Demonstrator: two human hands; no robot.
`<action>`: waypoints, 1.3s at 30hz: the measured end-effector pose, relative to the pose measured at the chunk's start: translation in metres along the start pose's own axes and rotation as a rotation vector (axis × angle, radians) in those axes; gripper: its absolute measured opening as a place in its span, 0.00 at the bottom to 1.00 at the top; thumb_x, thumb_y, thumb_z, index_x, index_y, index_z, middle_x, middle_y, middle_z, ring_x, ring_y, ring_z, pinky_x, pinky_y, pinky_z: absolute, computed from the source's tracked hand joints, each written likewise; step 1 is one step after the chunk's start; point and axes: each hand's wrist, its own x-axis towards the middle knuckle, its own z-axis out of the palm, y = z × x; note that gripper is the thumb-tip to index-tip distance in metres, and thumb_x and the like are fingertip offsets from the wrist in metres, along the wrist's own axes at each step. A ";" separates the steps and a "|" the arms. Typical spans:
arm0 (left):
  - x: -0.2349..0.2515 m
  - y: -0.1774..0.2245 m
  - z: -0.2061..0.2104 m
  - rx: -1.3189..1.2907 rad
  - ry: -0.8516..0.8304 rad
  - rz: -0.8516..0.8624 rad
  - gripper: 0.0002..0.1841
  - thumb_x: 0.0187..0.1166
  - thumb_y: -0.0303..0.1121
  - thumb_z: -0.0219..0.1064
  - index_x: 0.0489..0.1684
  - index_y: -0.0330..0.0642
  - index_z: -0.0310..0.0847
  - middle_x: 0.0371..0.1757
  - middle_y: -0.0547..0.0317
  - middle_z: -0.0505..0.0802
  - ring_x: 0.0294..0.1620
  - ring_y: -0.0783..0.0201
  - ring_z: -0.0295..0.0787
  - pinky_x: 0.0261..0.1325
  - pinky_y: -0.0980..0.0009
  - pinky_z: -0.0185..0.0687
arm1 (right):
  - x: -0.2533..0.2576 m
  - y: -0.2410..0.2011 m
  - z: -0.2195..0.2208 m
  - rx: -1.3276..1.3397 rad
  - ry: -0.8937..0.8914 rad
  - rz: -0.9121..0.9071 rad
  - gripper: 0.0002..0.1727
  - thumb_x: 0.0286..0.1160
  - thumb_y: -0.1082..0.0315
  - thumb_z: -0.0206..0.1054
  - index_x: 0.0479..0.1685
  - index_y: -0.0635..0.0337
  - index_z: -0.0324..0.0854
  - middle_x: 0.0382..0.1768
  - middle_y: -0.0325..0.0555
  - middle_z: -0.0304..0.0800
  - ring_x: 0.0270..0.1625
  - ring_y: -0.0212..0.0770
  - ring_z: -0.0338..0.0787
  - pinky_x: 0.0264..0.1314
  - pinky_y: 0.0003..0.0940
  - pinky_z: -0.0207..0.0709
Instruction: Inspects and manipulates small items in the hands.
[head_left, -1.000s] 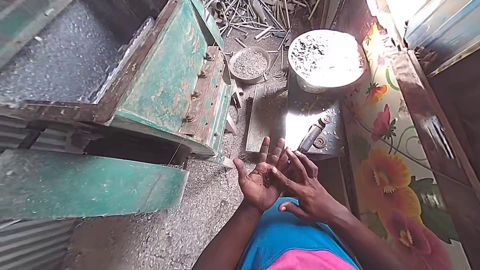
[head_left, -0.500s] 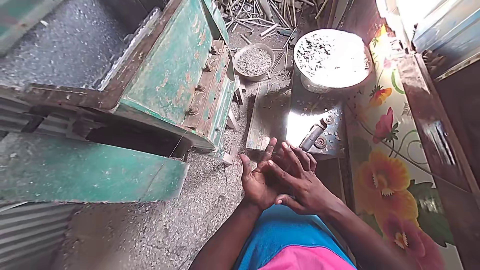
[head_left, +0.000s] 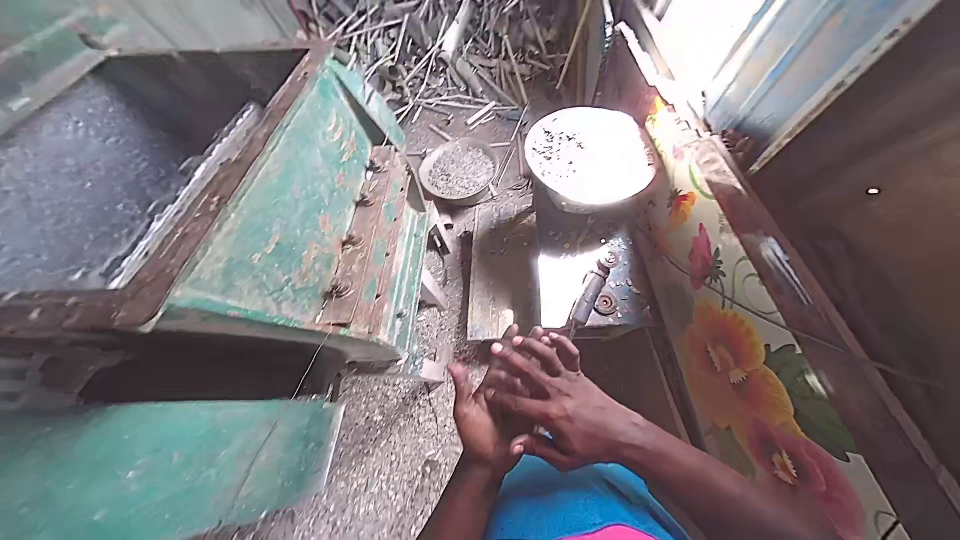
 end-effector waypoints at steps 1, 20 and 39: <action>0.001 0.000 -0.003 -0.007 -0.003 0.003 0.54 0.68 0.81 0.47 0.87 0.47 0.68 0.81 0.45 0.81 0.83 0.50 0.76 0.82 0.54 0.73 | -0.002 0.000 0.000 0.012 -0.002 0.004 0.28 0.83 0.37 0.53 0.79 0.31 0.76 0.92 0.41 0.60 0.95 0.53 0.49 0.90 0.65 0.38; 0.011 -0.020 -0.034 -0.006 0.259 0.010 0.47 0.69 0.82 0.42 0.64 0.55 0.89 0.69 0.51 0.91 0.75 0.44 0.84 0.71 0.33 0.75 | 0.020 -0.029 0.017 0.128 -0.333 0.257 0.08 0.79 0.77 0.60 0.39 0.71 0.85 0.41 0.62 0.89 0.47 0.60 0.93 0.45 0.53 0.88; 0.012 -0.015 -0.038 0.011 0.450 0.113 0.53 0.72 0.83 0.31 0.61 0.48 0.88 0.60 0.49 0.95 0.66 0.49 0.92 0.70 0.48 0.83 | 0.021 -0.010 0.048 0.188 -0.124 0.257 0.08 0.83 0.74 0.57 0.39 0.66 0.80 0.33 0.56 0.87 0.40 0.55 0.93 0.45 0.49 0.88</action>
